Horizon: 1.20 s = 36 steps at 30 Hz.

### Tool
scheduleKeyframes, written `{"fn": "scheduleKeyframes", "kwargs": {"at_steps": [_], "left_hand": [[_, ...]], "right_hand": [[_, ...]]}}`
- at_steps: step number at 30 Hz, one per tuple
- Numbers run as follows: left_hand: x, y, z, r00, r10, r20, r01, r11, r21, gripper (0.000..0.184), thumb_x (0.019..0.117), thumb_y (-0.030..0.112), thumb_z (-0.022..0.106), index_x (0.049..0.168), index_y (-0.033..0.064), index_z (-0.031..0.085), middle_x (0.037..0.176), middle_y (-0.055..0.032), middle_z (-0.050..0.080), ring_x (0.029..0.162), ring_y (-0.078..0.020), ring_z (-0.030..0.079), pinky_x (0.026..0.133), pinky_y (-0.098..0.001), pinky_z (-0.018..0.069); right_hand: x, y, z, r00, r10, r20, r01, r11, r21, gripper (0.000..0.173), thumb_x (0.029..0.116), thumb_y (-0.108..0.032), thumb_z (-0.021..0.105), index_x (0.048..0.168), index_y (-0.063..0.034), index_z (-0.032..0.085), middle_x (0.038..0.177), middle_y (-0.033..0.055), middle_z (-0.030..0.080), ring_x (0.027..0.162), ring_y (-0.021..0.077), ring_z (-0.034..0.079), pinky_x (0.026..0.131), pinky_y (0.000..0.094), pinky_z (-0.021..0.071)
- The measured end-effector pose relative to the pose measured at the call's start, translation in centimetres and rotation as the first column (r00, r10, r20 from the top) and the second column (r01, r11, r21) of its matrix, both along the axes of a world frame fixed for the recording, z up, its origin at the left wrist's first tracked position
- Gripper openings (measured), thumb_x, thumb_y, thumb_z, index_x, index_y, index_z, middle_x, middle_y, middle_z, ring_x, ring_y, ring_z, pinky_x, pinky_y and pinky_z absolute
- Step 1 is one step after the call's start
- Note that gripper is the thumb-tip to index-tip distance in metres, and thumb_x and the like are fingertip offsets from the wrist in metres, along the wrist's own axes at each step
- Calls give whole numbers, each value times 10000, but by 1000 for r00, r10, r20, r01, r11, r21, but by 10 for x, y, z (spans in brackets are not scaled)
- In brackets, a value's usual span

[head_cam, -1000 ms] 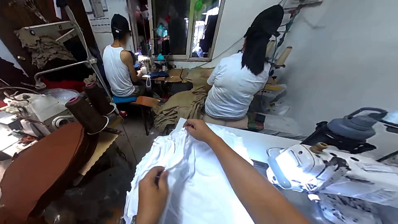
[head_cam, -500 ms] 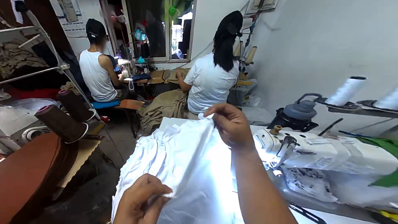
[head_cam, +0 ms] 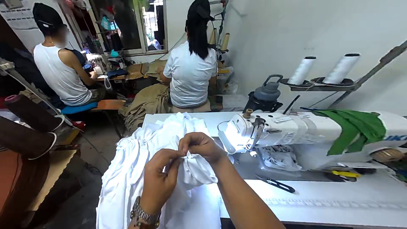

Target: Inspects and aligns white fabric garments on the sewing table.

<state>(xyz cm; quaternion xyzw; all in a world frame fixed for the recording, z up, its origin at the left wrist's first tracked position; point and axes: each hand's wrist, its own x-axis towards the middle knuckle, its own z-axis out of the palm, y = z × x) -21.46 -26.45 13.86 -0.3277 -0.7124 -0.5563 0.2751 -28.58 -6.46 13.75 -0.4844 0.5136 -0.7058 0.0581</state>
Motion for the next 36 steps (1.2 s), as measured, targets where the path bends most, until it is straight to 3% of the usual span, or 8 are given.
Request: {"fn": "scheduleKeyframes", "kwargs": {"at_steps": [8,16,18,20,23,29,32,36], "left_hand": [[-13,-5,4,998,-1,67,3,1000,-26,174,914,87,695,1070,100,769,971,32,709,810,-15,658,709,-169,570],[-17,-2,-7,999,44,20,-45,998,54,94,899,81,715,980,87,763,1040,3,689,947,-47,672,813,-199,589],[-19,-3,-8,995,91,51,-93,995,46,122,924,95,663,1013,52,734,1090,-18,713,1015,-69,677,886,-244,580],[-20,-7,-7,986,114,121,-124,989,77,176,942,96,628,1080,30,716,1100,-18,729,1033,-73,688,930,-280,576],[-20,-11,-4,980,109,167,-137,975,173,150,951,83,616,1074,60,698,1002,53,722,909,-11,682,834,-223,584],[-21,-13,-3,985,89,146,-113,979,169,116,959,98,627,1066,109,669,938,103,690,776,26,636,699,-162,553],[-19,-14,-2,986,109,130,-128,981,148,129,942,80,643,1063,99,683,926,103,691,729,46,615,660,-136,536],[-17,-23,1,980,178,87,-179,984,1,168,955,97,649,1088,43,737,1007,25,717,919,14,661,828,-167,554]], "right_hand": [[6,-7,5,977,-45,210,34,998,58,241,886,83,561,1027,-102,622,882,-34,685,800,28,656,732,202,557],[5,-17,-4,950,-152,273,142,988,55,221,932,-6,613,1138,-85,606,1071,18,672,914,85,665,809,251,572],[18,-21,4,840,-495,222,485,868,101,204,941,-11,599,1140,-53,615,1029,10,670,849,71,658,764,249,580],[41,-19,11,611,-780,134,774,624,107,165,978,-71,605,1143,-62,617,975,-13,652,691,26,593,622,200,534],[82,-8,7,423,-898,-120,902,430,-35,39,944,-147,680,980,-132,676,874,-74,647,696,-21,586,611,142,522],[91,-19,-22,204,-789,-579,938,326,-114,173,955,-161,701,1067,-42,759,1100,93,699,993,88,667,868,191,566],[79,-26,-26,122,-790,-601,960,248,-131,170,949,-115,668,1062,-38,770,1022,93,681,910,109,652,835,202,557],[83,-28,-20,265,-813,-518,940,337,-47,139,947,-80,625,1000,-37,746,1024,61,715,883,65,671,781,176,567]]}}
